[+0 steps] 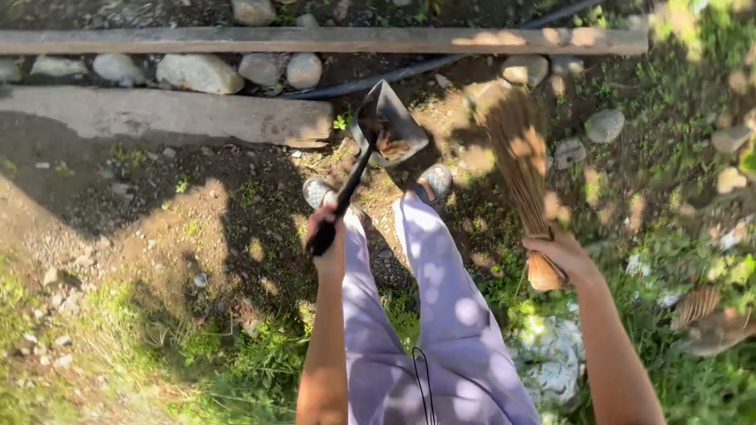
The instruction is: Sweeping dirt and plant debris into a dustpan outdoors.
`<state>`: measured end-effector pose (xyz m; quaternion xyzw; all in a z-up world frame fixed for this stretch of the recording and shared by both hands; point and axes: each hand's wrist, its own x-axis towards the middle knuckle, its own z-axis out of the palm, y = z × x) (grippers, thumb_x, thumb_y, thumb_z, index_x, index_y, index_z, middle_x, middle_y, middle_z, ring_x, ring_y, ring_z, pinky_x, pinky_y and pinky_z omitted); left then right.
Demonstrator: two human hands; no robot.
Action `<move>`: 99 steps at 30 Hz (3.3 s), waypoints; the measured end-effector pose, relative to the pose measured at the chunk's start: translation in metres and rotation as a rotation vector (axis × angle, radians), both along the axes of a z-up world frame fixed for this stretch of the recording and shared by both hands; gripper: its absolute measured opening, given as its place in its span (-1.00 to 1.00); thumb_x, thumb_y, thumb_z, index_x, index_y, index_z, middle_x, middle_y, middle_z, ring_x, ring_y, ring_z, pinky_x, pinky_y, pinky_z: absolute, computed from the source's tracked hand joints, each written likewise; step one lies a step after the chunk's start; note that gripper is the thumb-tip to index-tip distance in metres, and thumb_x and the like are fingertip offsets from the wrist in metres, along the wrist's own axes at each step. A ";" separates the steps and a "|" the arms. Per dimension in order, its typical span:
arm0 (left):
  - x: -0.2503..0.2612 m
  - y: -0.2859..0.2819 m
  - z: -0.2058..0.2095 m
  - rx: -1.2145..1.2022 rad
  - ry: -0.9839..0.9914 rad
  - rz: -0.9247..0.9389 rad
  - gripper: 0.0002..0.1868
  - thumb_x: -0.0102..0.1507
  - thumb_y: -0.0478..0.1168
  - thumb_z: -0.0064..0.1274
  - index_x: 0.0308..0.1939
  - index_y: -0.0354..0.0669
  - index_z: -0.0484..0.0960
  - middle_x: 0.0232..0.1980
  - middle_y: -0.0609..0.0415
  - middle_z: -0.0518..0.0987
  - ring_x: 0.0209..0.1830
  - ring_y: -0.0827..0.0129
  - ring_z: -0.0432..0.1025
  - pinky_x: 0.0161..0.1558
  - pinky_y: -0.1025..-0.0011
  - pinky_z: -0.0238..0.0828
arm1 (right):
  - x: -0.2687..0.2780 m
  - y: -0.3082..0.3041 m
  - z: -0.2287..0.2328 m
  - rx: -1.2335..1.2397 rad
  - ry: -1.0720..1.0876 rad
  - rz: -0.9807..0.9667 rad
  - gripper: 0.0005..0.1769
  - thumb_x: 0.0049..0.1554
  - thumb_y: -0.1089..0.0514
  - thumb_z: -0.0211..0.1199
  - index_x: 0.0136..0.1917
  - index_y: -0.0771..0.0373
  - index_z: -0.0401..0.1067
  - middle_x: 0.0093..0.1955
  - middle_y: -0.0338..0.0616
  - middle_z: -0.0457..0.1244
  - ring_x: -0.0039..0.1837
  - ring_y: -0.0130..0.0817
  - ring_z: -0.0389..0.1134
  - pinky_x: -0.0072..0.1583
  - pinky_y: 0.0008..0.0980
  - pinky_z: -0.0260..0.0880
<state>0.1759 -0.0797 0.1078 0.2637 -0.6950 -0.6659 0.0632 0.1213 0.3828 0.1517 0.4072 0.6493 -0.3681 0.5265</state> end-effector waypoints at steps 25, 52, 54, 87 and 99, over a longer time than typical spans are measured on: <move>0.052 -0.266 0.013 0.565 0.128 1.173 -0.65 0.18 -0.53 0.13 -0.19 -0.01 0.37 0.21 0.13 0.49 -0.05 0.48 0.39 -0.08 0.47 0.40 | -0.144 -0.449 0.022 -0.559 0.211 0.167 -0.42 0.02 0.19 0.30 0.32 0.21 0.33 0.06 -0.09 0.43 -0.27 -0.33 0.41 -0.25 -0.26 0.50; 0.058 -0.378 0.098 0.361 -0.181 1.459 -0.80 0.34 -0.42 0.02 -0.03 -0.14 0.35 0.32 0.03 0.40 0.13 0.33 0.41 0.22 0.40 0.47 | -0.143 -0.843 -0.098 -0.625 -0.364 -0.278 -0.33 0.28 0.21 0.36 0.52 0.54 0.20 -0.04 0.14 0.26 -0.22 -0.19 0.41 -0.20 -0.27 0.54; 0.059 -0.374 0.089 0.327 -0.021 1.481 -0.71 0.28 -0.38 0.11 -0.07 -0.08 0.30 0.33 0.02 0.35 0.19 0.29 0.43 0.23 0.35 0.51 | -0.149 -0.880 -0.061 -0.659 -0.120 0.117 -0.35 0.18 0.23 0.33 0.51 0.31 0.28 0.12 0.00 0.37 -0.21 -0.32 0.42 -0.23 -0.30 0.52; 0.031 -0.666 0.080 0.029 0.056 1.483 -0.74 0.35 -0.51 -0.01 -0.06 -0.12 0.30 0.26 0.02 0.43 0.24 0.24 0.35 0.30 0.24 0.30 | -0.202 -1.092 -0.014 -0.669 0.024 0.637 -0.20 -0.07 0.34 0.34 0.43 0.14 0.23 -0.01 -0.15 0.33 -0.23 -0.35 0.41 -0.27 -0.31 0.50; -0.004 -0.815 0.025 0.284 -0.199 1.399 -0.74 0.23 -0.54 0.02 -0.19 -0.11 0.37 0.20 0.08 0.51 -0.02 0.24 0.44 0.05 0.16 0.48 | -0.265 -1.245 -0.082 -0.454 0.176 0.515 -0.64 0.01 0.24 0.34 0.08 0.30 0.35 -0.24 -0.19 0.27 -0.24 -0.34 0.35 -0.23 -0.29 0.44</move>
